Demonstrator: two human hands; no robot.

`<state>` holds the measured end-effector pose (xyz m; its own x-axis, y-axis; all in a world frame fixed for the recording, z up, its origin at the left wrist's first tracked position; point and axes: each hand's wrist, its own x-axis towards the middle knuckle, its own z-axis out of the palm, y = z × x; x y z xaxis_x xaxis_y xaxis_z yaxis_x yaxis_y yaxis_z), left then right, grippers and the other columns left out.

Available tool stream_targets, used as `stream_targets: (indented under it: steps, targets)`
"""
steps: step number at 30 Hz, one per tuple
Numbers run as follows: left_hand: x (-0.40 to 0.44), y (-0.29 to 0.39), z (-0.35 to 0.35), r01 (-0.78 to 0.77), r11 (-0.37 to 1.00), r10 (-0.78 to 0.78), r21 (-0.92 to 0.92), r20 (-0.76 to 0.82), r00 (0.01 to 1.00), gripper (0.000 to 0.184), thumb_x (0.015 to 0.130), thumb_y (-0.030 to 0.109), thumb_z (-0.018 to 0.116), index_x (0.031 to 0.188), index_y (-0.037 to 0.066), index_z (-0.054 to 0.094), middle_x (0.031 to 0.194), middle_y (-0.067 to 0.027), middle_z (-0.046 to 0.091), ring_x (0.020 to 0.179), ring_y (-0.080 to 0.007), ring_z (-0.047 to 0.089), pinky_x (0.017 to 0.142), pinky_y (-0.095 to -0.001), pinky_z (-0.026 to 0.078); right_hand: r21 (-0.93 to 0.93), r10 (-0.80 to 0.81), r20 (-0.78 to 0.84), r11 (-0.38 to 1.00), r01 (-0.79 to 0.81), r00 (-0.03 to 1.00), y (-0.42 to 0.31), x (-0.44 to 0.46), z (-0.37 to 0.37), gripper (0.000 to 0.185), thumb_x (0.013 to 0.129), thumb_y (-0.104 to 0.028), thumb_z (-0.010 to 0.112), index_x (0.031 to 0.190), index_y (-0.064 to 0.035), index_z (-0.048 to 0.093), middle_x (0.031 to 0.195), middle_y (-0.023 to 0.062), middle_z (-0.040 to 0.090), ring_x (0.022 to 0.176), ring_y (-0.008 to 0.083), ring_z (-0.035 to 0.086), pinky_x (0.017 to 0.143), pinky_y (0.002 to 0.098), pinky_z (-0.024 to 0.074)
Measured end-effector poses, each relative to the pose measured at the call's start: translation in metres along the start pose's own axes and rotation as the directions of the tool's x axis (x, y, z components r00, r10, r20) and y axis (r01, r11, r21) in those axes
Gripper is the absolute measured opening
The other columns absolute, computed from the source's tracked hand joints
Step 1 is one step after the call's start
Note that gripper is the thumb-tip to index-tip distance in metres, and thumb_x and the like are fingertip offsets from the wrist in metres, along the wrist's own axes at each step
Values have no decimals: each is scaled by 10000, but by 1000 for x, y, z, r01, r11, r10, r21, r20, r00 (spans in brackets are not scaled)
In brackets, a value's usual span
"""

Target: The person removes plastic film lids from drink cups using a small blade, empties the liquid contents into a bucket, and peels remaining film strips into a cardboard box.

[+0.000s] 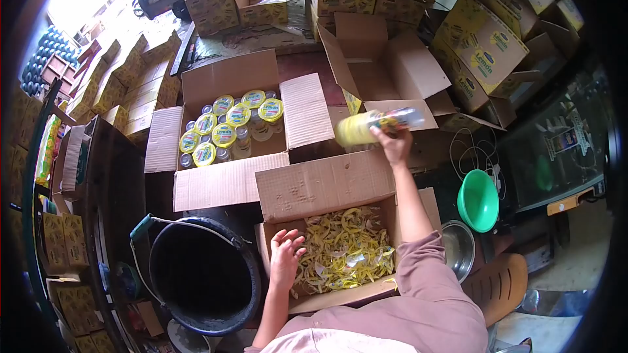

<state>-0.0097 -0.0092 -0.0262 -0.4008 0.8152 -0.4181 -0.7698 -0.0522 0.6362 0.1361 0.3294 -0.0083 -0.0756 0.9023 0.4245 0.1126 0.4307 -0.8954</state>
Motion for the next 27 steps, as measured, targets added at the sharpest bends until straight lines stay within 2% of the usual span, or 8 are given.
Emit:
stream_targets:
  steps: [1, 3, 5, 7, 9, 15, 20, 27]
  targets:
    - [-1, 0, 4, -2, 1000, 1, 21, 23, 1000, 371, 853, 216, 531, 1190, 140, 397, 1184, -65, 475, 1044, -199, 498, 832, -355, 419, 47, -47, -42, 998, 49, 998, -5, 4, -9, 436, 666, -61, 752, 1048, -8, 548, 958, 47, 601, 862, 128, 587, 769, 260, 481]
    - [0, -1, 11, -8, 996, 1, 87, 82, 997, 357, 856, 215, 524, 1184, 136, 408, 1170, -55, 483, 1037, -186, 499, 826, -342, 419, 358, 106, -151, 933, -45, 983, -23, 6, -28, 477, 687, -77, 739, 1101, -21, 508, 983, 35, 570, 863, 122, 572, 753, 247, 479]
    - [0, -2, 17, -24, 985, -1, 173, 144, 990, 344, 858, 214, 519, 1177, 132, 421, 1157, -43, 491, 1032, -171, 498, 820, -327, 417, 416, 243, -288, 903, -108, 926, -13, 6, -54, 404, 730, -178, 714, 1078, -104, 521, 983, -6, 569, 906, 84, 547, 709, 273, 523]
    - [-6, 8, 35, -157, 932, 100, 325, 185, 978, 315, 875, 199, 519, 1169, 95, 474, 1091, -30, 532, 986, -132, 508, 807, -273, 409, 587, 485, -142, 743, -321, 863, -44, -9, -70, 343, 751, -224, 701, 1041, -133, 542, 961, -28, 574, 938, 81, 541, 685, 293, 542]
    - [-7, 17, 47, -312, 838, 209, 447, 265, 941, 310, 883, 181, 520, 1168, 62, 495, 1064, -31, 550, 966, -117, 511, 818, -254, 403, 674, 522, -34, 641, -366, 852, -56, -31, -78, 376, 748, -235, 703, 1048, -101, 523, 943, -14, 569, 863, 72, 566, 618, 293, 562]
    - [-30, 38, 71, -571, 537, 452, 621, 359, 817, 282, 866, 135, 545, 1120, 13, 553, 997, -65, 611, 853, -107, 554, 703, -237, 429, 579, 573, 226, 571, -582, 788, -102, -128, -83, 277, 812, -334, 630, 995, -134, 573, 893, -27, 612, 849, 84, 584, 662, 292, 543]
    - [-67, 34, 56, -491, 613, 360, 618, 335, 871, 240, 890, 112, 519, 1067, -43, 565, 956, -63, 615, 877, -99, 544, 808, -236, 420, 592, 593, 262, 525, -611, 762, -147, -182, -79, 393, 754, -253, 698, 1048, -76, 506, 893, -12, 581, 826, 66, 586, 575, 245, 570]
    - [-102, 30, 41, -529, 578, 380, 621, 370, 848, 189, 887, 73, 514, 1005, -54, 590, 890, -32, 614, 821, -66, 533, 752, -208, 422, 548, 632, 233, 543, -637, 739, -159, -215, -87, 379, 743, -254, 720, 1029, -102, 522, 886, -36, 580, 838, 41, 563, 535, 219, 539]
